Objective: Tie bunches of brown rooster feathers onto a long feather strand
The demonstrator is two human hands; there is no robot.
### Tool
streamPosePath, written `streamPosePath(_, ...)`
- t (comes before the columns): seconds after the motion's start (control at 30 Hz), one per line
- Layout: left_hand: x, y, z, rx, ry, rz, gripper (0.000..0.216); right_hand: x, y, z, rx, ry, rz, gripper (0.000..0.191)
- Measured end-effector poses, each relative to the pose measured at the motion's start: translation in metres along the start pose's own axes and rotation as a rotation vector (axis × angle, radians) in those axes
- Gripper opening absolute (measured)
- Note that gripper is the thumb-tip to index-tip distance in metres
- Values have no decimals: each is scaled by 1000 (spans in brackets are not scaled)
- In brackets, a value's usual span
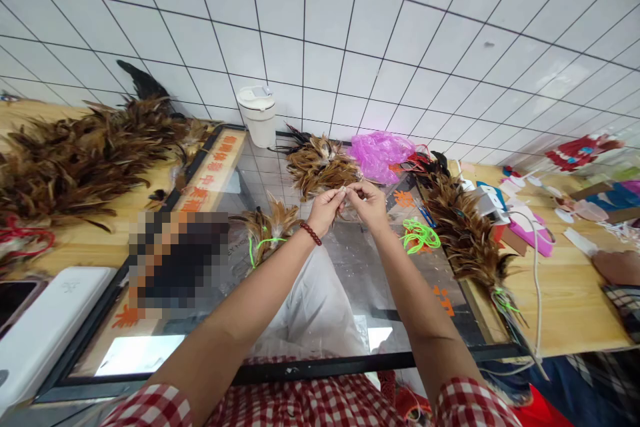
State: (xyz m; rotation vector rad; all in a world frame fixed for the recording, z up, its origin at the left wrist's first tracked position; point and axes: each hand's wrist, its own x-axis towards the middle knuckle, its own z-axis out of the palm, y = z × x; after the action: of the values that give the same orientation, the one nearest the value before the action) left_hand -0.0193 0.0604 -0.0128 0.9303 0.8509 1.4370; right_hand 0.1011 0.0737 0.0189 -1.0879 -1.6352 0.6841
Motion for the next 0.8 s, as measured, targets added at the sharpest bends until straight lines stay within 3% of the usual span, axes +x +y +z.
streamPosePath(0.17, 1, 0, -2, -119, -59, -49, 39, 6, 13, -7, 178, -87, 28, 22)
streamPosePath(0.33, -2, 4, -2, -219, -188, -189, 40, 7, 18, -12, 285, -299, 84, 26)
streamPosePath(0.47, -4, 2, 1, -174, -221, -187, 41, 4, 15, -7, 290, -244, 97, 31)
streamPosePath(0.6, -2, -1, 2, -106, -174, -123, 42, 8, 12, -7, 97, -181, 34, 30)
streamPosePath(0.7, -1, 1, 0, -158, -95, -101, 41, 12, 9, -21, -125, -150, 29, 23)
streamPosePath(0.8, 1, 3, -2, -214, -25, -91, 40, 15, 2, -42, -547, -290, 94, 19)
